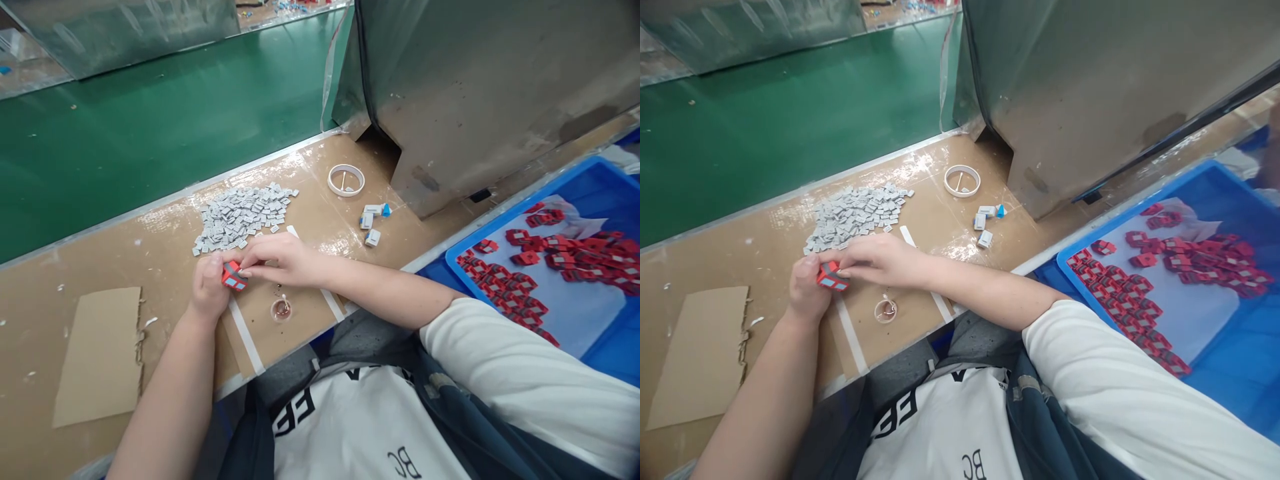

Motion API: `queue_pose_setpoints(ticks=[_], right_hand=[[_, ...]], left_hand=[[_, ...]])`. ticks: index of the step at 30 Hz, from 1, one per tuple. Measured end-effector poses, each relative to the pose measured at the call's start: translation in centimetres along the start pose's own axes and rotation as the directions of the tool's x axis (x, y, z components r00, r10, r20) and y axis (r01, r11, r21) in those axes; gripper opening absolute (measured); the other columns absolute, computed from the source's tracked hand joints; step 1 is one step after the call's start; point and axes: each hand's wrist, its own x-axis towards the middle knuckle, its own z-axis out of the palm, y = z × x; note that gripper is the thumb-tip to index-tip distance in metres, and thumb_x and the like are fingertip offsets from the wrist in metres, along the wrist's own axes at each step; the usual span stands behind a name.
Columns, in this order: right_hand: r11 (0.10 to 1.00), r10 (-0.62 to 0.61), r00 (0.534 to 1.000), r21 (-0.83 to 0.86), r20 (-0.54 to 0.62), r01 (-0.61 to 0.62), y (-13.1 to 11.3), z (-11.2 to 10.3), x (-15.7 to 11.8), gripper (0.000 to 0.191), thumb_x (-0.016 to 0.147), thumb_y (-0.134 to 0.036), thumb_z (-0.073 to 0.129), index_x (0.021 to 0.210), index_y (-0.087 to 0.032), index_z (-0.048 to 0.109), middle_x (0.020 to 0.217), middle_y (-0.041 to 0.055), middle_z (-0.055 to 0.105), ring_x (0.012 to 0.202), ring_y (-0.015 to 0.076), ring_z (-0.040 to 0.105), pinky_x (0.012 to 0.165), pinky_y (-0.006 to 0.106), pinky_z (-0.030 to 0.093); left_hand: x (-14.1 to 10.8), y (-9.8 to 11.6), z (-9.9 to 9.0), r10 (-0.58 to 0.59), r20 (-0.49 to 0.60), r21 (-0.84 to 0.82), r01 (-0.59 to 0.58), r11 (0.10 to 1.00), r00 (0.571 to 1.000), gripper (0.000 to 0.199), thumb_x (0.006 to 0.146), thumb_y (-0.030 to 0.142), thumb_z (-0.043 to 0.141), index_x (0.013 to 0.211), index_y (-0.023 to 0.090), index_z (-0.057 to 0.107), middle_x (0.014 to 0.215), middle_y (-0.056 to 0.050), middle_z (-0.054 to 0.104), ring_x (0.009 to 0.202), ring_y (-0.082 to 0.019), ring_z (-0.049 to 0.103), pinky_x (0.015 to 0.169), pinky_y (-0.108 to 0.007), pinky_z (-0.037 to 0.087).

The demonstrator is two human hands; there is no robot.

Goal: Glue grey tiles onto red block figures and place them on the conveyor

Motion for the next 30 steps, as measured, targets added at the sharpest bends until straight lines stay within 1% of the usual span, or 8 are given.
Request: queue_pose_setpoints(ticks=[3,5,8,12,17,20,25,30], right_hand=[[1.000,0.024,1.000,0.010,0.004,-0.024,0.0,0.1,0.0,0.017,0.104,-0.028,0.062,0.098,-0.014,0.070,0.094,0.0058,0.071,0.091,0.0139,0.067,0.087,0.027,0.053],[0.999,0.031,0.999,0.016,0.032,-0.032,0.0,0.0,0.0,0.019,0.105,-0.030,0.062,0.098,-0.014,0.070,0.092,0.0050,0.070,0.089,0.0136,0.066,0.086,0.026,0.052],[1.000,-0.021,0.998,0.004,0.060,0.021,0.1,-0.2,0.2,0.022,0.107,-0.032,0.059,0.099,-0.014,0.069,0.092,0.0054,0.068,0.088,0.0138,0.065,0.086,0.026,0.052],[0.996,-0.079,0.993,-0.031,0.086,0.082,-0.2,-0.6,0.3,0.025,0.110,-0.029,0.051,0.105,-0.013,0.068,0.099,0.0086,0.068,0.095,0.0148,0.065,0.090,0.027,0.052],[0.992,-0.090,0.986,-0.071,0.143,0.101,-0.7,-1.0,0.1,0.026,0.111,-0.027,0.047,0.109,-0.013,0.068,0.106,0.0110,0.069,0.101,0.0159,0.066,0.094,0.029,0.053],[0.989,-0.105,0.981,-0.083,0.160,0.120,-0.8,-1.1,0.1,0.024,0.111,-0.027,0.048,0.110,-0.013,0.068,0.106,0.0109,0.069,0.103,0.0159,0.066,0.094,0.029,0.053],[0.988,-0.051,0.981,-0.132,0.187,0.076,-0.7,-1.1,0.2,0.023,0.110,-0.027,0.050,0.109,-0.011,0.066,0.102,0.0111,0.067,0.101,0.0160,0.065,0.091,0.028,0.052],[0.993,-0.036,0.992,-0.111,0.125,0.050,-0.6,-0.7,0.1,0.020,0.108,-0.025,0.052,0.101,-0.013,0.066,0.094,0.0073,0.067,0.089,0.0142,0.063,0.085,0.027,0.051]], left_hand=[[-0.3,-0.1,-0.3,0.030,0.005,0.058,-0.030,0.998,1.000,0.059,0.102,0.058,0.040,0.076,0.018,0.076,0.064,-0.005,0.064,0.065,-0.020,0.056,0.068,-0.034,0.044],[-0.4,0.0,-0.3,0.063,0.030,0.075,-0.065,0.995,0.998,0.060,0.102,0.058,0.039,0.075,0.019,0.075,0.061,-0.004,0.061,0.063,-0.020,0.055,0.066,-0.034,0.042],[-0.3,0.2,-0.2,0.090,0.035,0.037,-0.092,0.995,0.995,0.059,0.102,0.058,0.039,0.073,0.019,0.073,0.059,-0.003,0.059,0.059,-0.019,0.051,0.060,-0.034,0.037],[-0.1,0.5,-0.1,0.078,0.038,0.003,-0.078,0.997,0.996,0.060,0.102,0.059,0.038,0.070,0.019,0.070,0.058,-0.003,0.059,0.057,-0.019,0.049,0.059,-0.034,0.035],[0.0,0.4,0.0,0.097,0.055,-0.026,-0.096,0.995,0.994,0.063,0.101,0.061,0.038,0.063,0.020,0.067,0.054,-0.003,0.053,0.054,-0.019,0.047,0.059,-0.035,0.036],[0.0,0.1,0.2,0.093,0.024,-0.055,-0.091,0.994,0.995,0.061,0.100,0.060,0.042,0.060,0.020,0.065,0.051,-0.003,0.050,0.051,-0.018,0.044,0.057,-0.035,0.036],[0.2,0.2,0.6,0.066,0.020,-0.072,-0.065,0.995,0.998,0.063,0.099,0.064,0.045,0.060,0.019,0.067,0.052,-0.003,0.054,0.051,-0.019,0.048,0.055,-0.035,0.037],[-0.1,0.4,0.8,0.055,-0.003,-0.070,-0.055,0.996,0.998,0.061,0.099,0.062,0.047,0.061,0.019,0.069,0.051,-0.001,0.052,0.052,-0.017,0.049,0.059,-0.034,0.041]])
